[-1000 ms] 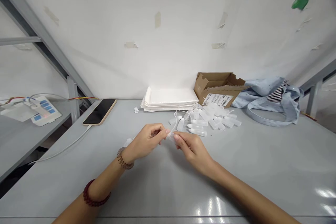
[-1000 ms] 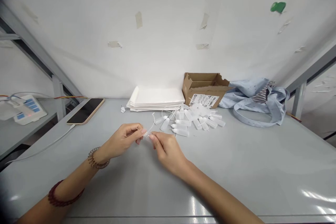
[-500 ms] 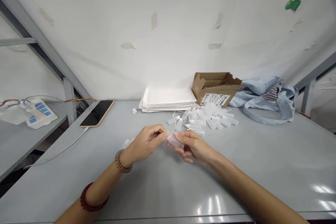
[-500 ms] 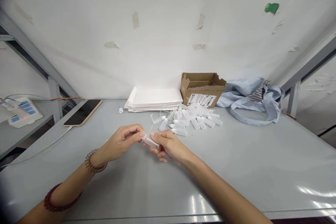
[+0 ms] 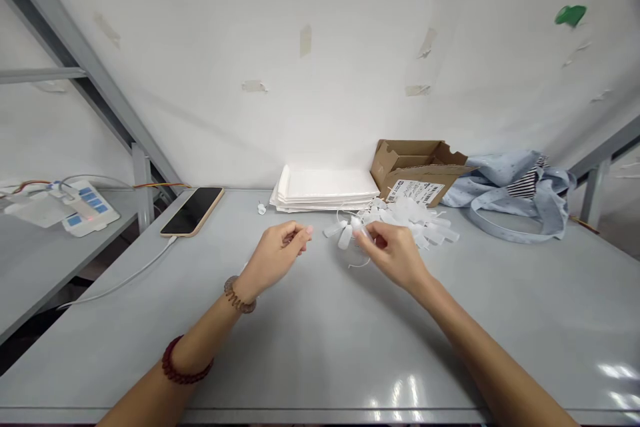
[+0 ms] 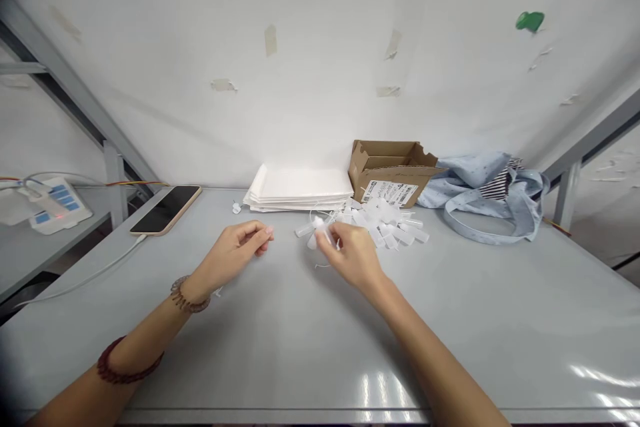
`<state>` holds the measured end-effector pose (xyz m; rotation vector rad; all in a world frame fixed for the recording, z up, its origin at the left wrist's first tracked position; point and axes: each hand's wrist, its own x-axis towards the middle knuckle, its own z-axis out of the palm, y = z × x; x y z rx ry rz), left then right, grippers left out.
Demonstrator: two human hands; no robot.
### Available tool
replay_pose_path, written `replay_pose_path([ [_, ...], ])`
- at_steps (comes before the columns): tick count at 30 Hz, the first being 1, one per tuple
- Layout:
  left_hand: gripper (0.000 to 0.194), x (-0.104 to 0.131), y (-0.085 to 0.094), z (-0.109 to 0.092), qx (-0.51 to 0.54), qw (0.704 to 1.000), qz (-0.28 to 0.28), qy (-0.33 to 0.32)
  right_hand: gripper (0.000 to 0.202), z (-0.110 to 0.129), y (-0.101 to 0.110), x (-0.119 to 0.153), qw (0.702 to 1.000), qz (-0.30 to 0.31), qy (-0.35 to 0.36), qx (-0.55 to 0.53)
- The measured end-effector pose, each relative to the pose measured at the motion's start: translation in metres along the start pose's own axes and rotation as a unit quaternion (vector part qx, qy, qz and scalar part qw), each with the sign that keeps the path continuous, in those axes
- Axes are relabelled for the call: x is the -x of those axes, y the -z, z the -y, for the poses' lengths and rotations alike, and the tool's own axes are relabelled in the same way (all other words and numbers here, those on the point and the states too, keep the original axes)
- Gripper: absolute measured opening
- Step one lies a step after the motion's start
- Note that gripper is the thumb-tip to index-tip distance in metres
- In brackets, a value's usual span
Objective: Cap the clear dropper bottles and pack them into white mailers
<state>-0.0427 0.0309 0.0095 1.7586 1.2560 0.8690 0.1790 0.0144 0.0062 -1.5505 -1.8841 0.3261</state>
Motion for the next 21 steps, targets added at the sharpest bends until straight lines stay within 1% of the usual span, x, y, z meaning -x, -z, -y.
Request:
replay_pose_path([
  [2, 0.032, -0.002, 0.004, 0.003, -0.002, 1.0, -0.018, 0.008, 0.038, -0.011, 0.007, -0.007, 0.998, -0.031, -0.031, 0.041],
  [5, 0.032, -0.004, 0.007, 0.006, -0.02, 0.999, -0.04, 0.013, 0.04, -0.027, 0.014, -0.016, 0.992, -0.058, -0.062, 0.089],
  [8, 0.034, -0.008, 0.01, 0.009, -0.077, 0.995, -0.069, 0.008, 0.04, -0.039, 0.015, -0.023, 0.985, -0.072, -0.074, 0.137],
  [10, 0.035, -0.012, 0.015, 0.013, -0.116, 0.988, -0.098, 0.008, 0.035, -0.045, 0.014, -0.026, 0.981, -0.078, -0.075, 0.161],
  [12, 0.033, -0.018, 0.024, 0.02, -0.15, 0.98, -0.133, 0.015, 0.03, -0.049, 0.013, -0.026, 0.978, -0.087, -0.073, 0.177],
  [15, 0.028, -0.027, 0.044, 0.035, -0.22, 0.956, -0.191, 0.027, 0.03, -0.049, 0.015, -0.025, 0.973, -0.107, -0.069, 0.194],
  [16, 0.027, -0.03, 0.05, 0.041, -0.244, 0.949, -0.198, 0.029, 0.031, -0.048, 0.015, -0.024, 0.972, -0.114, -0.065, 0.197],
  [18, 0.029, -0.034, 0.061, 0.052, -0.286, 0.938, -0.195, 0.025, 0.031, -0.043, 0.016, -0.021, 0.971, -0.13, -0.046, 0.197],
  [21, 0.037, -0.039, 0.067, 0.067, -0.327, 0.932, -0.155, 0.004, 0.028, -0.034, 0.012, -0.017, 0.974, -0.146, 0.006, 0.172],
])
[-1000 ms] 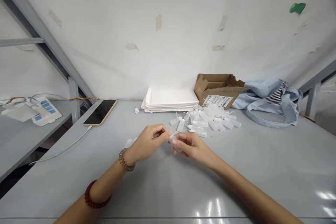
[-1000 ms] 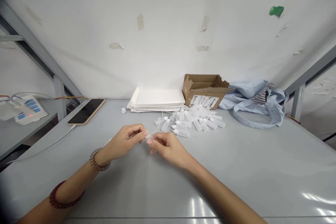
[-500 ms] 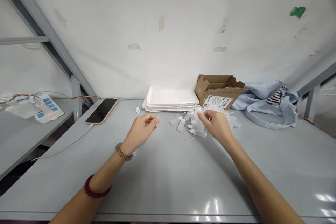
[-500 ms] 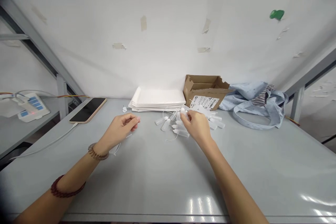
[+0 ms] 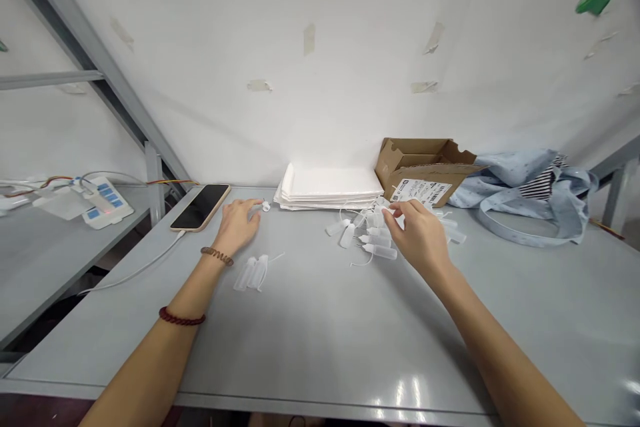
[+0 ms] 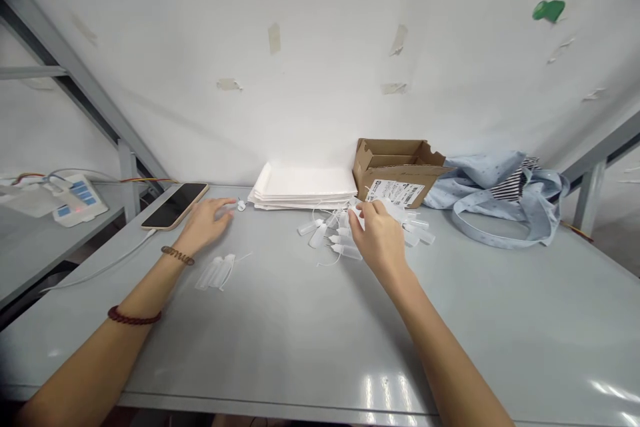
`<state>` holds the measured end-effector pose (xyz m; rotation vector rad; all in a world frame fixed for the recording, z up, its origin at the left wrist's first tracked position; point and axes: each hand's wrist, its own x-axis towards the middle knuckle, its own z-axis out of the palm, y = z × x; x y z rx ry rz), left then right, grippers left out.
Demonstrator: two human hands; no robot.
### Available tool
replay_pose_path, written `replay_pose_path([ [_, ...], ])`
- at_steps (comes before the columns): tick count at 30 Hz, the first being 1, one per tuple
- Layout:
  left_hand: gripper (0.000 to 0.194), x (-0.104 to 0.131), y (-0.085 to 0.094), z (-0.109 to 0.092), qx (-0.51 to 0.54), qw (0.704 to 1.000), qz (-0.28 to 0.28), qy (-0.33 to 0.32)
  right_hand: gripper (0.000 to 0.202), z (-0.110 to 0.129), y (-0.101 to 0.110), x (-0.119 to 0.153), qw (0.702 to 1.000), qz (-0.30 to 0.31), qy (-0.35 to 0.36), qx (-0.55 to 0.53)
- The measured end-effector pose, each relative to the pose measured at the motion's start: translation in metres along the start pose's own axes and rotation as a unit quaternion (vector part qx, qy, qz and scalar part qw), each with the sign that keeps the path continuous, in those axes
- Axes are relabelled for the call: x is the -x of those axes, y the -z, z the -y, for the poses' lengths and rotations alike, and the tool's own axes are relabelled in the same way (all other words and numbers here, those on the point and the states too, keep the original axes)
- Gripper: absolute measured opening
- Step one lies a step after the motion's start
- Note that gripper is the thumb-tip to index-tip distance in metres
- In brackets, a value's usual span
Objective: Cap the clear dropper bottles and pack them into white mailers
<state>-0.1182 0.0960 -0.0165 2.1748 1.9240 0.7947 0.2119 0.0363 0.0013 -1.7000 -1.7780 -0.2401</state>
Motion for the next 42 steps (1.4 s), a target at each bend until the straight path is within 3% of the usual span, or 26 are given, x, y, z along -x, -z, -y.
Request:
replay_pose_path([
  [8, 0.04, -0.006, -0.018, 0.009, -0.039, 0.996, 0.047, -0.059, 0.025, 0.033, -0.014, 0.027, 0.984, 0.063, 0.135, -0.094],
  [16, 0.035, -0.006, -0.016, 0.014, -0.059, 0.996, 0.054, -0.035, 0.024, 0.068, -0.022, 0.063, 0.946, 0.163, 0.242, -0.144],
  [23, 0.021, -0.002, -0.006, 0.003, -0.064, 0.995, 0.074, -0.022, 0.02, 0.107, -0.033, 0.053, 0.917, 0.287, 0.206, -0.186],
  [26, 0.021, -0.001, -0.003, 0.001, -0.066, 0.995, 0.074, -0.008, 0.039, 0.128, -0.044, 0.042, 0.9, 0.338, 0.176, -0.213],
  [31, 0.026, -0.001, -0.002, 0.004, -0.074, 0.994, 0.079, 0.032, 0.072, 0.153, -0.06, 0.036, 0.894, 0.335, 0.188, -0.232],
  [42, 0.018, 0.003, 0.003, 0.006, -0.052, 0.991, 0.081, 0.098, 0.055, 0.158, -0.068, 0.04, 0.896, 0.347, 0.151, -0.232],
])
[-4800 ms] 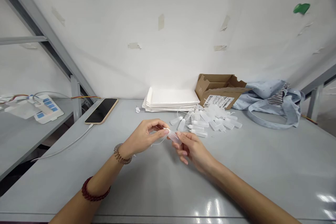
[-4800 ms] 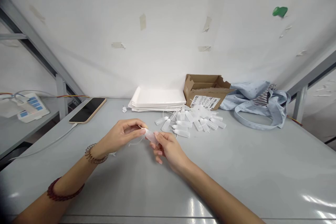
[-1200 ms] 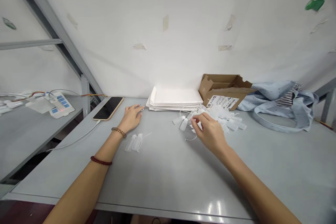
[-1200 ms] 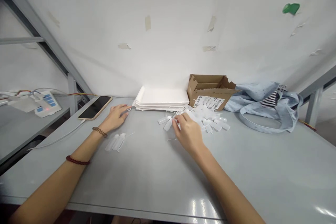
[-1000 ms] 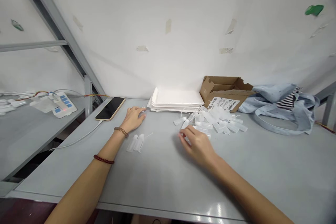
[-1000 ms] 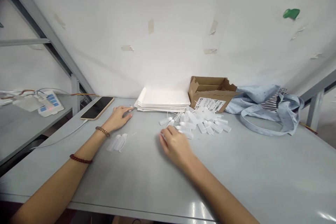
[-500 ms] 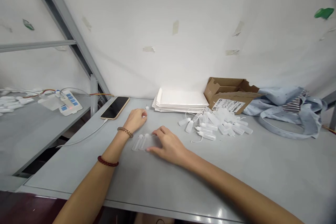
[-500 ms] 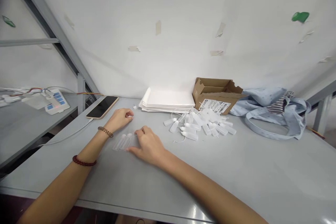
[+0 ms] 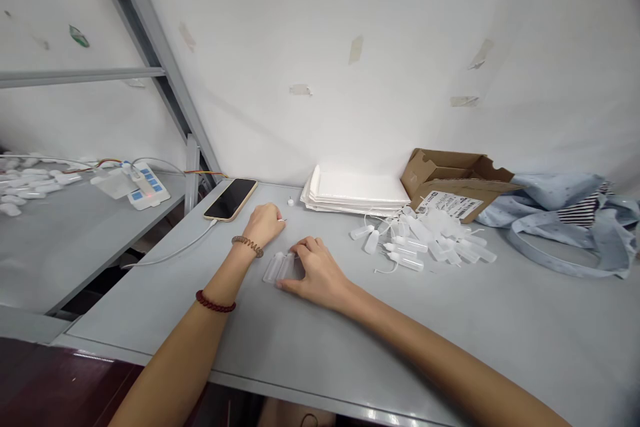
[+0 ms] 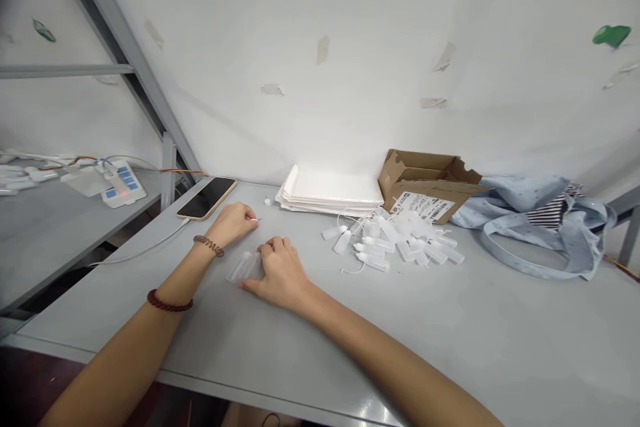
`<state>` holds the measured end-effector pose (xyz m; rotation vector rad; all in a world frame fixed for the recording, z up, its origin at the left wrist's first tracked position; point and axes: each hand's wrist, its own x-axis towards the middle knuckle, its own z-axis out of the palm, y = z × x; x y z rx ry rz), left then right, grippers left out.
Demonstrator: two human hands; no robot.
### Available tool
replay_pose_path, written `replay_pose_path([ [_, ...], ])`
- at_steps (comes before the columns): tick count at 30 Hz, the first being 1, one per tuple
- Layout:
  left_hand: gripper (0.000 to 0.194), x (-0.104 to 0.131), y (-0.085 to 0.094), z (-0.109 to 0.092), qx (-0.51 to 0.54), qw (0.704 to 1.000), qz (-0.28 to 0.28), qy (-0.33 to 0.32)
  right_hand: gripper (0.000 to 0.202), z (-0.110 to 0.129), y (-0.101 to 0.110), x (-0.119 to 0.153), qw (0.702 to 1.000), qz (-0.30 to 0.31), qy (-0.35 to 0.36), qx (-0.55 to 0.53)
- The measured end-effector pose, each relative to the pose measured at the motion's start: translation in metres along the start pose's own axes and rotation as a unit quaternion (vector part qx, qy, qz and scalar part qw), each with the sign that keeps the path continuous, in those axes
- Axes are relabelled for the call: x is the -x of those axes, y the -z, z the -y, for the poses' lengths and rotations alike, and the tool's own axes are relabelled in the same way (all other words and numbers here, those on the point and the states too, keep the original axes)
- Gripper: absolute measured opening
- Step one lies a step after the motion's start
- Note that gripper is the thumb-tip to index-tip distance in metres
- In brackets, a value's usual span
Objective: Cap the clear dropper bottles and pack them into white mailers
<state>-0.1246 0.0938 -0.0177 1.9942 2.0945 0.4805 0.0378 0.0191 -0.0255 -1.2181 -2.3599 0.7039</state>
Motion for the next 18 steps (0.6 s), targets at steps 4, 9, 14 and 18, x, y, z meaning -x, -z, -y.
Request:
replay_pose_path([
  [4, 0.017, 0.002, 0.004, -0.005, 0.056, 0.998, -0.006, 0.001, 0.052, 0.001, 0.008, 0.006, 1.0, -0.013, 0.012, 0.003],
  [9, 0.04, 0.013, 0.013, -0.025, 0.191, 0.981, 0.008, -0.035, 0.051, -0.01, 0.034, 0.028, 0.992, -0.089, 0.092, 0.021],
  [14, 0.036, 0.041, 0.012, -0.06, 0.347, 0.929, 0.083, -0.096, 0.055, -0.037, 0.051, 0.053, 0.963, -0.181, 0.196, 0.022],
  [18, 0.025, 0.057, 0.0, -0.078, 0.551, 0.822, 0.127, -0.071, 0.06, -0.051, 0.055, 0.064, 0.96, -0.2, 0.193, 0.016],
])
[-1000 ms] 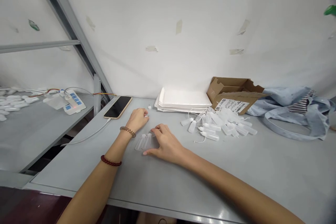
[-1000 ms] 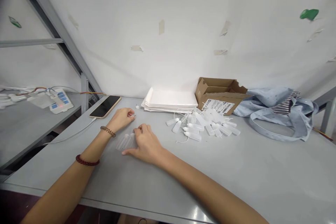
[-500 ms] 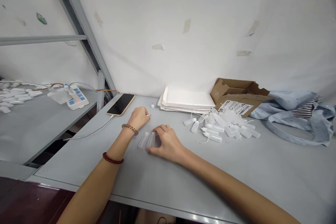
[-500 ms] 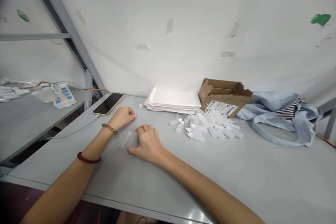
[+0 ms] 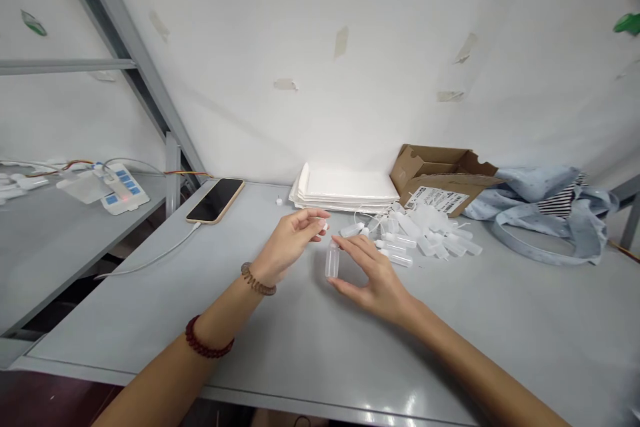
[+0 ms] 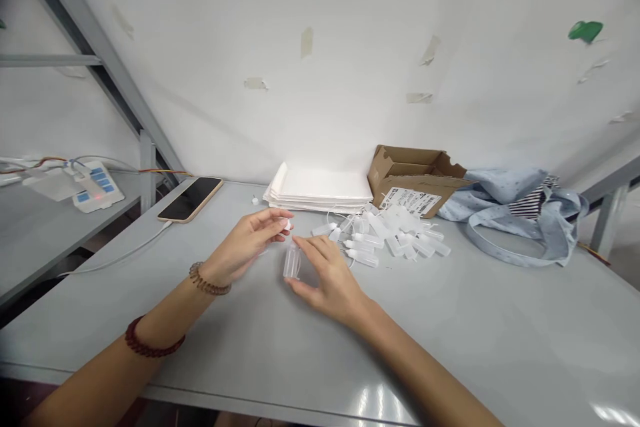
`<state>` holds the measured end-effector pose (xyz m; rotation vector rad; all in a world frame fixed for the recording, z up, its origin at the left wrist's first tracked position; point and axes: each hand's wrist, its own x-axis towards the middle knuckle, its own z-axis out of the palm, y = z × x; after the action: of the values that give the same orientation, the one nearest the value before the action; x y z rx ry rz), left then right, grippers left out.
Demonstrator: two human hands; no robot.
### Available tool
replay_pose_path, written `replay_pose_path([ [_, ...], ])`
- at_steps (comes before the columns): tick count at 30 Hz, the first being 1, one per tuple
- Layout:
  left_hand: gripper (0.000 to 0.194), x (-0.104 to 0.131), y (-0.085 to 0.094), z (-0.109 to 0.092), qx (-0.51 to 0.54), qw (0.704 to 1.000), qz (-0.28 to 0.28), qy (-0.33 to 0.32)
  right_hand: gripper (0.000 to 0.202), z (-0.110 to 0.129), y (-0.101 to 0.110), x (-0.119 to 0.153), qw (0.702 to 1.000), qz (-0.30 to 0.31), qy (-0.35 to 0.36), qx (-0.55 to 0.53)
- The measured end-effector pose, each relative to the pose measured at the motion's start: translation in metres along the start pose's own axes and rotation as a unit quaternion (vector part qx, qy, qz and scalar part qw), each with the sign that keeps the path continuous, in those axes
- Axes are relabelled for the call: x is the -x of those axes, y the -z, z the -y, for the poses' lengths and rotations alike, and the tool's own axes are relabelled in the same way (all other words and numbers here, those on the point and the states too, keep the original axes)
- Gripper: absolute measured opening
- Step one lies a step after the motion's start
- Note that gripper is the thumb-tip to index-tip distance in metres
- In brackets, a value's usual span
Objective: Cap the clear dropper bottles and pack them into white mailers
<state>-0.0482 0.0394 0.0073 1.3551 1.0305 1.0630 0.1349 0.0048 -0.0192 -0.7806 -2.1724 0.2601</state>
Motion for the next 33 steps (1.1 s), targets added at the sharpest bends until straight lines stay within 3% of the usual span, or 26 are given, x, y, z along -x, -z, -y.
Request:
replay_pose_path([
  [4, 0.017, 0.005, -0.012, 0.005, 0.124, 0.992, -0.01, 0.03, 0.066, 0.002, 0.003, 0.001, 1.0, -0.003, 0.008, -0.012],
  [10, 0.012, 0.013, -0.019, 0.0, 0.187, 0.979, -0.015, 0.075, 0.069, 0.009, 0.006, -0.001, 0.999, -0.012, 0.012, -0.027],
  [22, 0.013, 0.013, -0.017, -0.003, 0.16, 0.984, -0.015, 0.074, 0.054, 0.005, 0.009, -0.002, 0.998, -0.049, 0.04, -0.029],
  [27, 0.018, 0.011, -0.014, -0.003, 0.153, 0.984, -0.037, 0.083, 0.045, 0.003, 0.009, -0.002, 0.994, -0.052, 0.066, 0.066],
  [33, 0.022, 0.011, -0.013, -0.002, 0.144, 0.985, -0.062, 0.073, 0.048, 0.0, 0.004, 0.003, 0.977, -0.023, 0.129, 0.167],
])
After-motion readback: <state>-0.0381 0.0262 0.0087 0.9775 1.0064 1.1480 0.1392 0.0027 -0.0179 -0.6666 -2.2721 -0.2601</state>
